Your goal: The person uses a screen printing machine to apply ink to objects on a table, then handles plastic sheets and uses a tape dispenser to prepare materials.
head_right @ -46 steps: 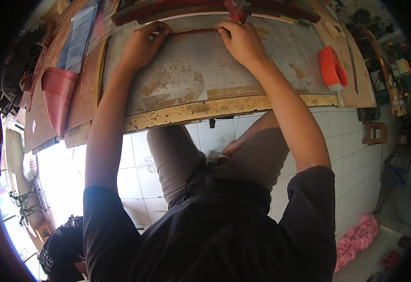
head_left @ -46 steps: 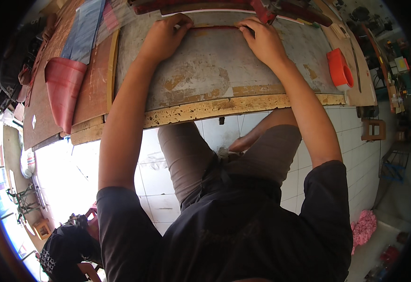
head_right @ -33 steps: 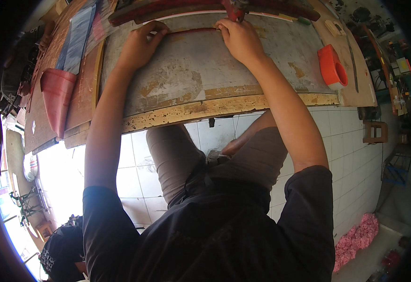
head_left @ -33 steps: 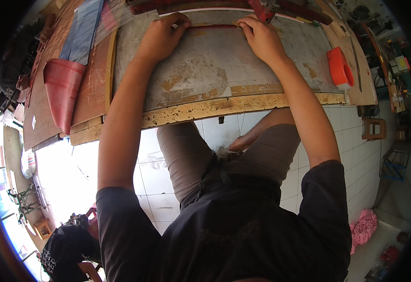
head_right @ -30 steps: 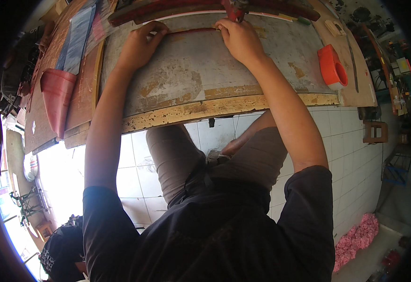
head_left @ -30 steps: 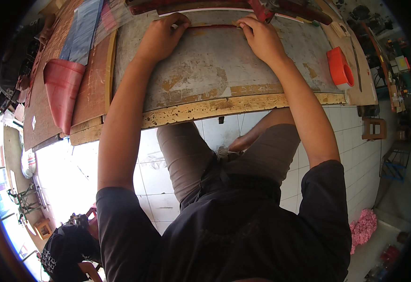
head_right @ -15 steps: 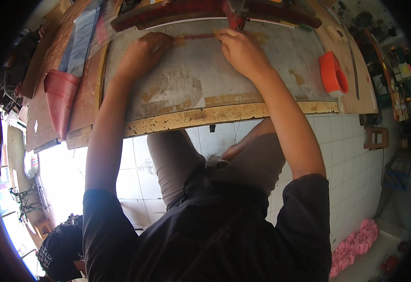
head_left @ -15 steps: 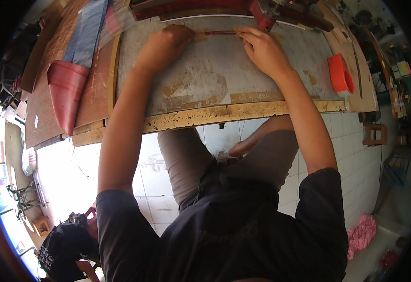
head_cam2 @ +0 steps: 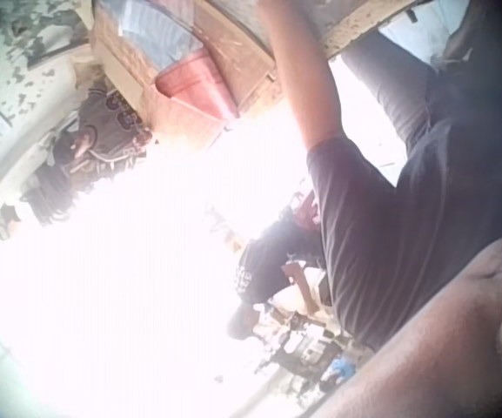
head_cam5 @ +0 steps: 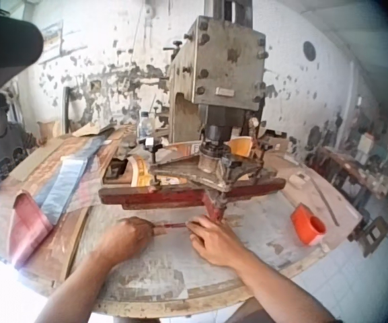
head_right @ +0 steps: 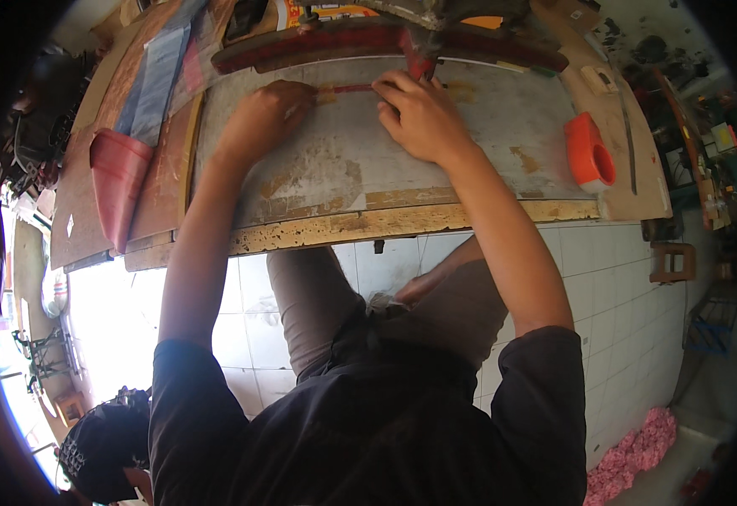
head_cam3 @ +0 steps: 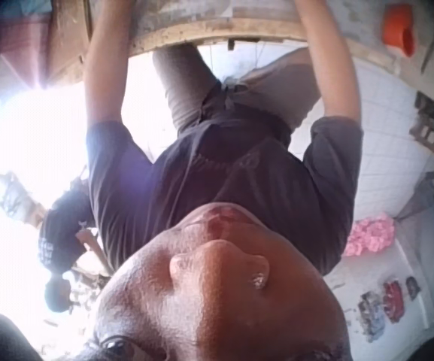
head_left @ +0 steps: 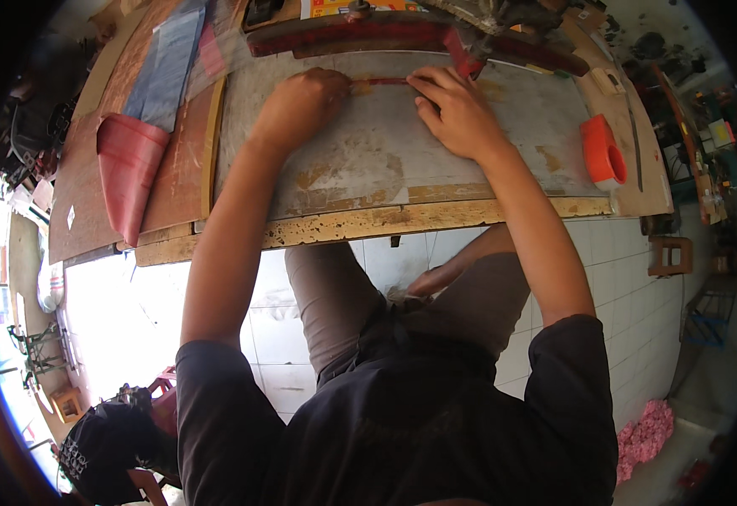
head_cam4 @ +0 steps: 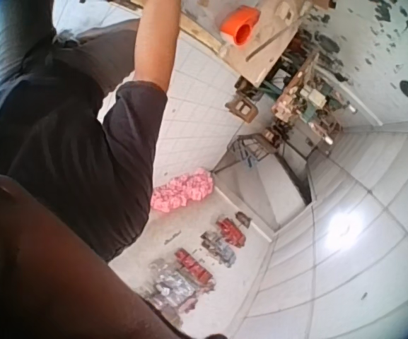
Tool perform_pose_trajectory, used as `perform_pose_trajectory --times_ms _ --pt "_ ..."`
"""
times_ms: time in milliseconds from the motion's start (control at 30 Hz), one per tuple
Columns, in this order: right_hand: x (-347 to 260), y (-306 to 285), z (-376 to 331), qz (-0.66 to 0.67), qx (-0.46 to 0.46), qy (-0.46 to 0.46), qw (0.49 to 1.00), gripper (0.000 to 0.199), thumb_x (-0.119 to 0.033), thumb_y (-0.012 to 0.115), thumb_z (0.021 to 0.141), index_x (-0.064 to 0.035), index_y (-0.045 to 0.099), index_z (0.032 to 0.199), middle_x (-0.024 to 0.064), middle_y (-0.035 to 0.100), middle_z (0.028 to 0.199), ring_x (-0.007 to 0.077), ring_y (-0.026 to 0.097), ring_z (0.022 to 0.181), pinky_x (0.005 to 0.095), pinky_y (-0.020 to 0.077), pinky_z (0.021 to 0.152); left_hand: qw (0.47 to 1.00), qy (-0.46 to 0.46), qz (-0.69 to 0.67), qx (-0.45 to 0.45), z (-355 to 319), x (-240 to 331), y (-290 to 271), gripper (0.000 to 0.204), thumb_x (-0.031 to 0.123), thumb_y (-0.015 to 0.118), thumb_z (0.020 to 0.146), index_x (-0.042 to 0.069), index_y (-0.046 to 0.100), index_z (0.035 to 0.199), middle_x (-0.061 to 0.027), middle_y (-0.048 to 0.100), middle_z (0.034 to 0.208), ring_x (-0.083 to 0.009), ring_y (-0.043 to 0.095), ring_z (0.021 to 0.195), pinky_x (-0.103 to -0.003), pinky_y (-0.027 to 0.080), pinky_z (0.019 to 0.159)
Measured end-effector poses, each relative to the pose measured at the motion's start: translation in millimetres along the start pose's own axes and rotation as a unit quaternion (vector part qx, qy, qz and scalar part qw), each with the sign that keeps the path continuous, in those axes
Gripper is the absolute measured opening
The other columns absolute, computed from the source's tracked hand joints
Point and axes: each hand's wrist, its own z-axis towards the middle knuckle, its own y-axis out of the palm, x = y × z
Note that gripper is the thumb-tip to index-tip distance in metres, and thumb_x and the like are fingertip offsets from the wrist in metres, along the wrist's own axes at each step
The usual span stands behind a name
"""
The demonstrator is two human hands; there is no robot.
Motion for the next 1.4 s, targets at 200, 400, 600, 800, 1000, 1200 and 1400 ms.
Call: perform_pose_trajectory --times_ms 200,400,600,800,1000,1200,1400 --pt "7.1 5.6 7.3 0.064 -0.006 0.015 0.998 0.035 -0.023 0.065 0.100 -0.0049 0.073 0.129 0.0086 0.070 0.132 0.0324 0.070 0.116 0.0445 0.0551 0.101 0.999 -0.012 0.006 -0.051 0.9 19.8 0.9 0.037 0.014 0.065 0.089 0.006 0.077 0.123 -0.0163 0.076 0.123 -0.0349 0.073 0.109 -0.046 0.060 0.097" --pt "0.8 3.6 4.6 0.060 -0.011 0.008 0.998 0.038 -0.024 0.064 0.101 -0.0030 0.072 0.132 0.0136 0.067 0.141 0.0349 0.066 0.125 0.0438 0.0527 0.109 0.990 -0.096 0.047 -0.089 6.9 43.6 -2.3 0.056 0.022 0.061 0.092 0.006 0.061 0.146 -0.0188 0.071 0.126 -0.0379 0.073 0.103 -0.048 0.059 0.094" --pt "-14.4 13.0 -28.7 -0.022 -0.006 0.000 1.000 0.055 -0.036 0.052 0.110 0.0047 0.059 0.147 0.0203 0.053 0.159 0.0338 0.046 0.152 0.0474 0.0328 0.128 0.989 -0.076 0.123 -0.031 -5.1 77.2 23.6 0.062 0.042 0.053 0.101 0.001 0.056 0.147 -0.0210 0.060 0.133 -0.0367 0.060 0.124 -0.051 0.045 0.111" --pt "-45.2 -16.0 -54.7 0.061 -0.041 0.060 0.995 0.052 -0.035 0.050 0.111 0.0044 0.061 0.144 0.0205 0.056 0.156 0.0353 0.048 0.149 0.0486 0.0349 0.126 0.987 -0.108 0.116 -0.021 -20.3 85.3 29.2 0.071 0.047 0.051 0.105 -0.007 0.050 0.151 -0.0267 0.051 0.152 -0.0431 0.049 0.143 -0.052 0.038 0.121" --pt "-62.9 -38.1 -73.3 0.104 0.024 0.070 0.992 0.032 -0.020 0.063 0.105 0.0030 0.072 0.126 0.0177 0.066 0.141 0.0344 0.060 0.131 0.0473 0.0444 0.116 0.988 -0.145 0.058 -0.014 -32.4 105.8 25.1 0.073 0.046 0.052 0.106 -0.011 0.048 0.152 -0.0312 0.046 0.160 -0.0427 0.041 0.153 -0.052 0.031 0.128" --pt "-65.1 -41.2 -72.2 0.088 0.038 0.057 0.994 0.023 -0.017 0.067 0.102 0.0007 0.073 0.115 0.0134 0.070 0.127 0.0322 0.063 0.121 0.0458 0.0483 0.107 0.988 -0.150 0.042 0.008 -35.4 105.0 25.8 0.070 0.044 0.056 0.105 -0.011 0.052 0.148 -0.0311 0.047 0.159 -0.0427 0.041 0.152 -0.051 0.031 0.128" --pt "-68.7 -44.4 -71.0 0.088 0.058 0.074 0.992 0.017 -0.014 0.070 0.098 -0.0010 0.073 0.109 0.0080 0.070 0.118 0.0289 0.065 0.110 0.0434 0.0500 0.100 0.987 -0.157 0.026 0.004 -35.7 105.9 22.4 0.070 0.043 0.057 0.104 -0.012 0.052 0.147 -0.0305 0.048 0.159 -0.0427 0.041 0.153 -0.051 0.030 0.128"
